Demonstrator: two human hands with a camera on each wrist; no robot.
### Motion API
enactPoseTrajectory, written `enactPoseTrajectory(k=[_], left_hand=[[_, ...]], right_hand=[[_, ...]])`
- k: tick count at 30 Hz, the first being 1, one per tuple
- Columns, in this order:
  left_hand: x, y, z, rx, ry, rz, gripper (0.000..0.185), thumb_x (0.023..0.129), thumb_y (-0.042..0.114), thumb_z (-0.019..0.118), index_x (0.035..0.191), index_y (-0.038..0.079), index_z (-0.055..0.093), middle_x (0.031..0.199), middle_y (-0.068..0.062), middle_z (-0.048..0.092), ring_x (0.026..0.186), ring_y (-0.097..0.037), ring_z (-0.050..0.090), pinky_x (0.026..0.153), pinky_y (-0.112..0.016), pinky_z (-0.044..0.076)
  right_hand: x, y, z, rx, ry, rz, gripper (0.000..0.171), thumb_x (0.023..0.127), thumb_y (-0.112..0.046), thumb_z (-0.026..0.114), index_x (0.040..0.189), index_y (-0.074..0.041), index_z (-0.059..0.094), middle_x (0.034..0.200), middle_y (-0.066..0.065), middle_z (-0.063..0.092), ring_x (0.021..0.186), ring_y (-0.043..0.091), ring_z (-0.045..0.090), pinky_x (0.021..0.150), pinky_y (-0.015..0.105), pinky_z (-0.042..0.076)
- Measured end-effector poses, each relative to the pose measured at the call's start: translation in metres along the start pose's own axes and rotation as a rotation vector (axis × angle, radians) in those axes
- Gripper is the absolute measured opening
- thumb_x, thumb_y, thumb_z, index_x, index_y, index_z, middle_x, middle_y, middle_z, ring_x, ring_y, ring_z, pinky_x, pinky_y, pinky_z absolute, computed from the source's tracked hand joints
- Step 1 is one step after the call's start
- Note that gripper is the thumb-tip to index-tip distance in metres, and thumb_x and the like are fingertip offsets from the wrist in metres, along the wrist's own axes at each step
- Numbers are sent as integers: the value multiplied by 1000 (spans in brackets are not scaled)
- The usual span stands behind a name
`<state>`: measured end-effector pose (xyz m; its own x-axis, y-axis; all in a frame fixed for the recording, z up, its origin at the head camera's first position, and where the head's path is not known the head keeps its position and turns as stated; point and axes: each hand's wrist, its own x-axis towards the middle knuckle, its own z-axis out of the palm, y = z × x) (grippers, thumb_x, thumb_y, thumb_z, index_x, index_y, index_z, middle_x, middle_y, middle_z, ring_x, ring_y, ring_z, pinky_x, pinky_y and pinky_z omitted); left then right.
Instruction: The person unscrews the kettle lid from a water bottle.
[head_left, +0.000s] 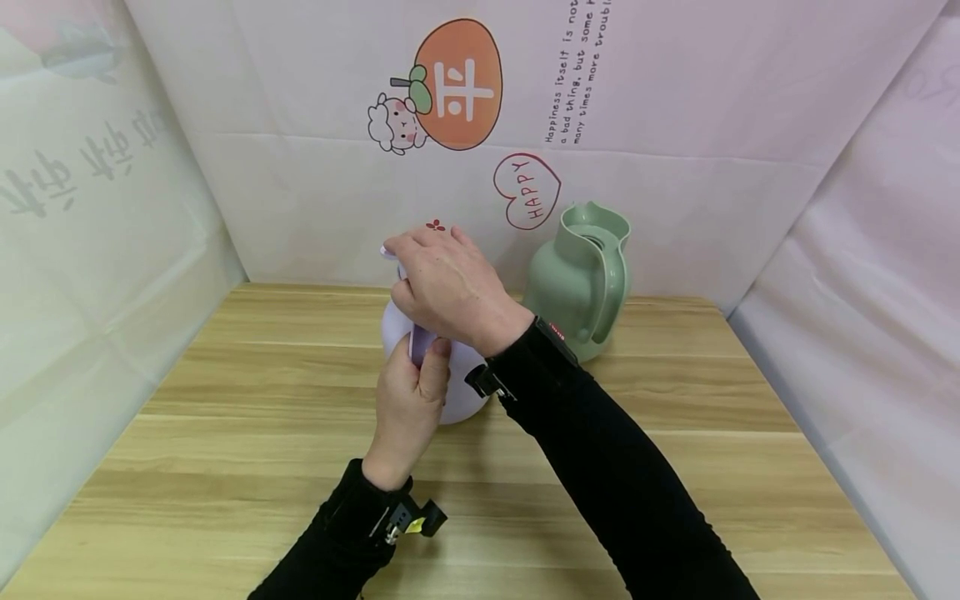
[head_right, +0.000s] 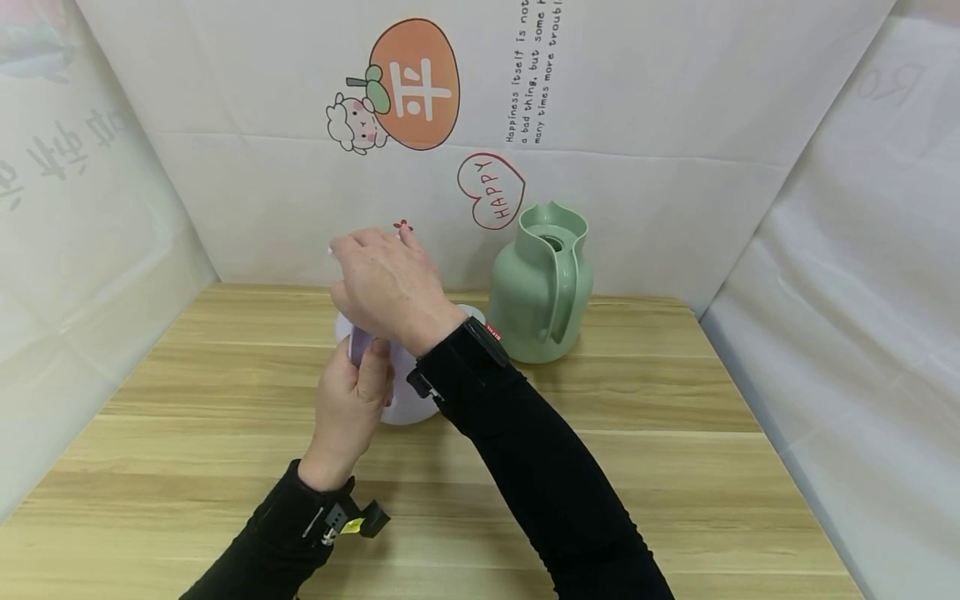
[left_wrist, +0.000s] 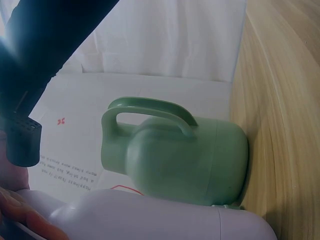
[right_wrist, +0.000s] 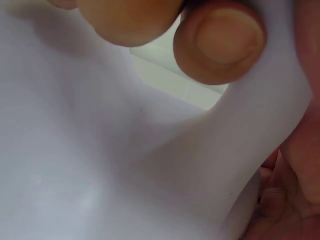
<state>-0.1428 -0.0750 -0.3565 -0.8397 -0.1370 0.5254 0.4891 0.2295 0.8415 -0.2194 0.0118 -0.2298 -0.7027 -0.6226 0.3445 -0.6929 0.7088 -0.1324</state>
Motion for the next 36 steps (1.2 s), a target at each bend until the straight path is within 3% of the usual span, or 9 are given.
enactPoseTrajectory(k=[20, 36], left_hand=[[-1, 0, 0, -5, 2, -10, 25, 110, 28, 52, 91, 11, 53, 67, 1, 51, 52, -13, 50, 46, -27, 39], [0, 1, 0, -12, -4, 22, 24, 110, 24, 52, 91, 10, 53, 65, 1, 51, 51, -12, 49, 45, -27, 39]], right_hand=[[0, 0, 2, -24, 28, -15, 52, 97, -16, 47, 147, -17, 59, 149, 1, 59, 143, 22, 51, 125, 57, 26], [1, 2, 6, -89, 63, -38, 42, 106, -27, 47, 146, -24, 62, 140, 0, 62, 136, 24, 54, 121, 60, 30]])
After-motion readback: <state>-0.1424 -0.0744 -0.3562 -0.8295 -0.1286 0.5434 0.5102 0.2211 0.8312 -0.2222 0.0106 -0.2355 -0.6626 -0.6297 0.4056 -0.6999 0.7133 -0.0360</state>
